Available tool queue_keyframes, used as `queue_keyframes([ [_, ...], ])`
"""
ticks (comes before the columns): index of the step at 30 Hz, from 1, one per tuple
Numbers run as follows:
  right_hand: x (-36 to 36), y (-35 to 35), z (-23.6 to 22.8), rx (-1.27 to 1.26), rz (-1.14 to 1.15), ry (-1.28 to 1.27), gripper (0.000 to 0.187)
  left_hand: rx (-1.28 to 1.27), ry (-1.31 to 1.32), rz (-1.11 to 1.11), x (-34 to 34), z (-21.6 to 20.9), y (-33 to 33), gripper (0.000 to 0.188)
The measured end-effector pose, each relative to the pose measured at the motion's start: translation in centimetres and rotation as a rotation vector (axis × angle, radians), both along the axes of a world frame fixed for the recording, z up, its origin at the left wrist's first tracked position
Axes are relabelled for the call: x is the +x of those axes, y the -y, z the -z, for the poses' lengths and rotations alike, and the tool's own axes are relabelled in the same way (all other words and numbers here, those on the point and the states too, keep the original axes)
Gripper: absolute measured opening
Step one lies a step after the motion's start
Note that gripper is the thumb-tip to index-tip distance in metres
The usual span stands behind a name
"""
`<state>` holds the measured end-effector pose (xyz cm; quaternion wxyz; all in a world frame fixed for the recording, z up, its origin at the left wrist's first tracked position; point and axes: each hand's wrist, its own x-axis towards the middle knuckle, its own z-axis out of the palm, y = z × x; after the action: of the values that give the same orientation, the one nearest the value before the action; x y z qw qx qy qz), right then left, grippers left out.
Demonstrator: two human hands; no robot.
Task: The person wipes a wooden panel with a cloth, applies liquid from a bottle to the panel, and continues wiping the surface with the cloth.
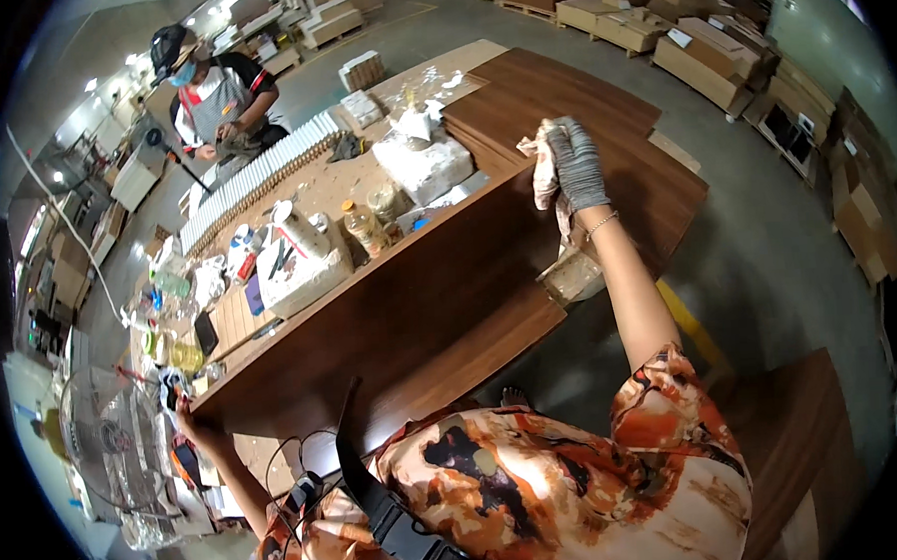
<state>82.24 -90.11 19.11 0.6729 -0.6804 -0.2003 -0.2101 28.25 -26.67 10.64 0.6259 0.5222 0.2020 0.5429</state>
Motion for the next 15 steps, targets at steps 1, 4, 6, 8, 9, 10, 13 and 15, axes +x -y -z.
queue_keyframes([
  [1,0.2,-0.4,0.2,0.081,-0.035,-0.004,0.017,-0.031,0.009,0.021,-0.2,0.0,-0.3,0.031],
  [4,0.9,-1.2,0.2,0.138,-0.017,-0.038,0.022,-0.021,0.017,-0.169,1.2,-1.5,2.6,0.032],
  [6,2.7,-0.9,1.0,0.124,-0.012,-0.038,0.023,0.059,-0.046,-0.249,1.1,-2.1,2.6,0.033],
  [8,5.2,1.0,1.7,0.153,-0.052,-0.069,0.023,0.093,-0.103,-0.187,2.9,-3.2,4.0,0.034],
  [9,6.1,1.3,1.9,0.154,-0.048,-0.066,0.02,0.077,-0.127,-0.199,3.2,-3.4,4.0,0.033],
  [10,7.1,2.2,1.7,0.264,-0.094,-0.187,0.019,0.119,-0.124,-0.212,3.6,-3.3,4.3,0.033],
  [13,9.8,11.2,0.7,0.404,-0.012,-0.016,0.022,0.2,-0.134,-0.145,8.0,-3.0,5.8,0.03],
  [15,1.7,-1.4,-3.6,0.309,0.171,0.049,0.033,0.266,-0.214,-0.293,1.5,-5.2,6.4,0.029],
])
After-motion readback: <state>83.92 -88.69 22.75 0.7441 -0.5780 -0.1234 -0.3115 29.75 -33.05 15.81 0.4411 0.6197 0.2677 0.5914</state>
